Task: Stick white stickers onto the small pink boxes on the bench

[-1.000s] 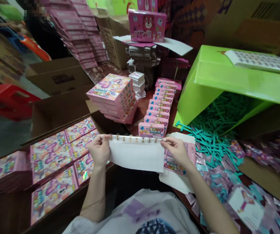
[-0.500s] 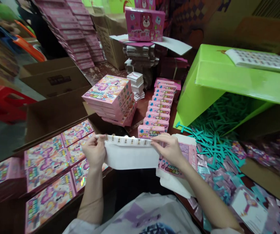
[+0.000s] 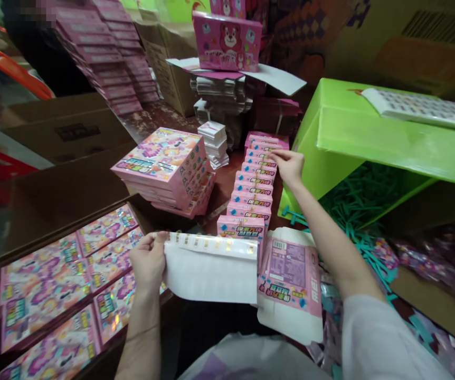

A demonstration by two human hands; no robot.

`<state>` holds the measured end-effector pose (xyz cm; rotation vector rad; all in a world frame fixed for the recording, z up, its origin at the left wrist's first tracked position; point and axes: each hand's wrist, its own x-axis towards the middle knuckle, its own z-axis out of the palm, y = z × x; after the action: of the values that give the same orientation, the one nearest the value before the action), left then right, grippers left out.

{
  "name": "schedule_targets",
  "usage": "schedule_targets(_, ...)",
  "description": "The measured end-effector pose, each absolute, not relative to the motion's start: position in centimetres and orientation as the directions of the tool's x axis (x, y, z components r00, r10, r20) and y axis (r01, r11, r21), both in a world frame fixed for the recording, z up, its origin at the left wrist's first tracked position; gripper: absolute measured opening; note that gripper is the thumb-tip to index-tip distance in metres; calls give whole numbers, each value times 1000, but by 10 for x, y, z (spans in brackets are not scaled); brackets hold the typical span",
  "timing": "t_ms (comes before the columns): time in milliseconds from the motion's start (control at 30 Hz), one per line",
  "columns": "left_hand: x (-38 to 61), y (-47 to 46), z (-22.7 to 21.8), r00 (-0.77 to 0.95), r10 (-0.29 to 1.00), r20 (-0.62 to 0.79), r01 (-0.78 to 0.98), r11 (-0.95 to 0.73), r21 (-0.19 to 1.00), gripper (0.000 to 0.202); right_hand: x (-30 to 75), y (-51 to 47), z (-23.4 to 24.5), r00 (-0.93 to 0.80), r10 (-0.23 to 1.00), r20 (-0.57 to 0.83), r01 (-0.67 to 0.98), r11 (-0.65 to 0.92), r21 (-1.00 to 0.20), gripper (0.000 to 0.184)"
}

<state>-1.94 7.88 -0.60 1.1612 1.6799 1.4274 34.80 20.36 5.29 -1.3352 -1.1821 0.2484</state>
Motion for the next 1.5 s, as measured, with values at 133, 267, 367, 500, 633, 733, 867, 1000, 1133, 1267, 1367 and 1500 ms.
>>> schedule_targets(133, -1, 84, 3, -359, 932, 45, 174, 20, 985, 29, 394, 298, 25, 445, 788, 425, 491, 182, -852, 35)
schedule_targets(267, 27, 94, 24, -306, 950, 62, 132, -23, 991, 29, 405, 330, 5, 391, 852, 349, 482, 133, -866, 51)
schedule_targets(367, 46, 106, 38, -258, 962, 93, 100, -69, 993, 30, 407, 336, -2, 375, 859, 349, 476, 145, -868, 51)
schedule_targets(500, 64, 117, 44, -210, 973, 90, 42, -83, 996, 33, 410, 340, -6, 350, 856, 380, 511, 166, -844, 50)
schedule_targets(633, 73, 121, 42, -196, 976, 92, 35, -87, 996, 33, 410, 340, -7, 313, 871, 378, 534, 168, -829, 50)
schedule_targets(733, 77, 123, 40, -188, 978, 93, 34, -88, 996, 33, 410, 337, -6, 250, 882, 400, 593, 187, -783, 48)
schedule_targets(867, 84, 124, 44, -188, 978, 90, 21, -88, 996, 33, 408, 330, 7, 159, 867, 472, 708, 233, -666, 67)
schedule_targets(1000, 89, 127, 51, -228, 966, 120, 65, -108, 992, 30, 386, 298, 43, 187, 807, 560, 782, 223, -583, 70)
schedule_targets(1133, 93, 134, 53, -231, 965, 125, 80, -109, 991, 27, 341, 223, 85, -120, 909, 400, 672, 370, -641, 27)
schedule_targets(1267, 102, 139, 53, -186, 970, 158, 98, -142, 985, 24, 306, 161, 108, -529, 832, 167, 511, 469, -720, 23)
schedule_targets(1367, 110, 140, 55, -163, 971, 175, 120, -157, 980, 24, 299, 149, 112, -547, 813, 201, 485, 503, -715, 18)
schedule_targets(1500, 115, 140, 57, -155, 971, 180, 139, -159, 977, 25, 297, 147, 110, -529, 765, 367, 461, 622, -633, 12)
